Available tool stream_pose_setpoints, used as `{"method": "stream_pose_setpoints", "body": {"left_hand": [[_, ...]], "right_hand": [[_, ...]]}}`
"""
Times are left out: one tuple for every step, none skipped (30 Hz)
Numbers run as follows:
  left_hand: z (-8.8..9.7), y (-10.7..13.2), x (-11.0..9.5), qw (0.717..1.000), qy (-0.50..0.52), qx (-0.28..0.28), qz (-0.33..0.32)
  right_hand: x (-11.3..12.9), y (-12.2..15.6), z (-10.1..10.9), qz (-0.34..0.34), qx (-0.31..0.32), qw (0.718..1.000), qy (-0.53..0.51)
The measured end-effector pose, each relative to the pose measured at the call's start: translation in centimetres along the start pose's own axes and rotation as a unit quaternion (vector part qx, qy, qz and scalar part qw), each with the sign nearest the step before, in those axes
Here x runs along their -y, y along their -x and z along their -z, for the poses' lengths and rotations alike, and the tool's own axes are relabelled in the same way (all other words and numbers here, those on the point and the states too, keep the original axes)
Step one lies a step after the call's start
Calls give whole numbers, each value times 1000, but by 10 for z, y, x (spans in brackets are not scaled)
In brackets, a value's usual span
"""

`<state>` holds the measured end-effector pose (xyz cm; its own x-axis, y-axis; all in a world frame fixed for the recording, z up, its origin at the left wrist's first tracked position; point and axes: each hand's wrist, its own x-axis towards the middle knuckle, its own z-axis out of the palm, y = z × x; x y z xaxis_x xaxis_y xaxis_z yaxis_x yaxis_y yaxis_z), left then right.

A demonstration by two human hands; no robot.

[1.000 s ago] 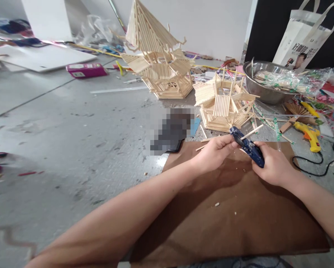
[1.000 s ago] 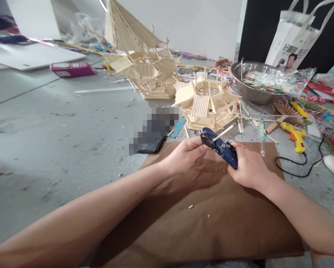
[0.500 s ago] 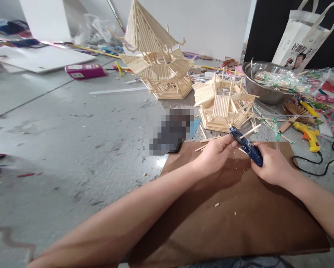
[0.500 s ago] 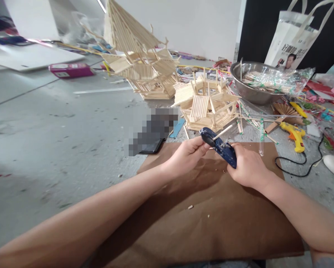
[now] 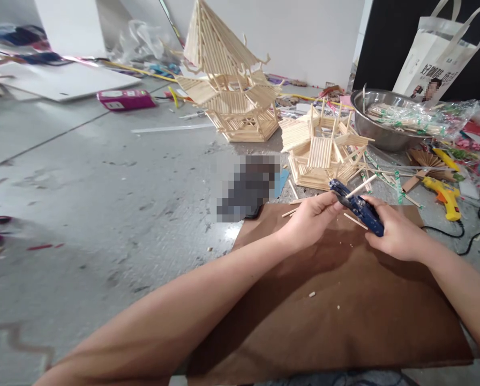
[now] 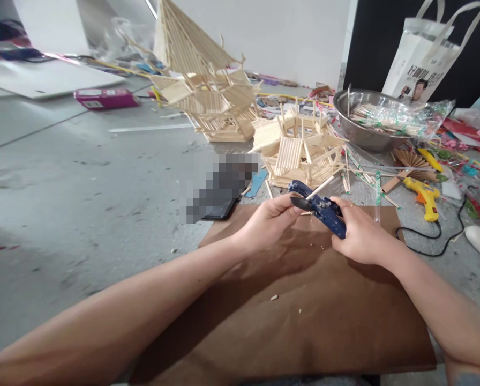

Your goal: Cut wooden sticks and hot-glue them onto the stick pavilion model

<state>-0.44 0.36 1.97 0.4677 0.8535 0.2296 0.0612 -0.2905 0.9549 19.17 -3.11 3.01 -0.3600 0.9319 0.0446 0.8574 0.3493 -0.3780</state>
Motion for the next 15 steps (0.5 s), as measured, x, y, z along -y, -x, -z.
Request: {"method": "stream_pose_setpoints", "body": {"left_hand": [[1,0,-1,1000,26,5,11],[2,0,-2,998,49,7,25],[4,0,-3,997,68,6,39],[5,-1,-3,995,81,5,51],[7,-1,-4,995,85,4,60],[8,-2,-4,995,76,-1,65],[9,-3,-4,996,54,-7,64],[10,-3,-3,998,18,-15,59],[11,-4,-3,998,-26,-23,52],[11,-4,-2,996,-72,-30,45],[11,-4,-2,992,-116,-33,39],[11,-4,-1,987,-154,-31,34],[11,-4,-1,982,-187,-23,31],[11,-4,0,976,-216,-13,31],[10,-3,0,969,-243,-1,33]], "right_hand": [[-1,0,0,3,-1,1000,14],[-2,0,1,4,-2,1000,30],[-4,0,2,2,-4,999,48],[-5,0,3,-2,-6,998,65],[-7,0,3,-9,-9,996,84],[-10,-1,4,-17,-12,994,104],[-13,-2,4,-25,-14,992,125],[-16,-3,4,-34,-14,989,146],[-20,-4,3,-44,-12,985,166],[-23,-5,1,-53,-5,981,185],[-27,-7,-2,-61,4,977,202],[-31,-8,-4,-66,13,974,217],[-34,-10,-7,-66,20,971,230],[-37,-11,-9,-62,20,968,242],[-38,-11,-11,-53,14,966,252]]}}
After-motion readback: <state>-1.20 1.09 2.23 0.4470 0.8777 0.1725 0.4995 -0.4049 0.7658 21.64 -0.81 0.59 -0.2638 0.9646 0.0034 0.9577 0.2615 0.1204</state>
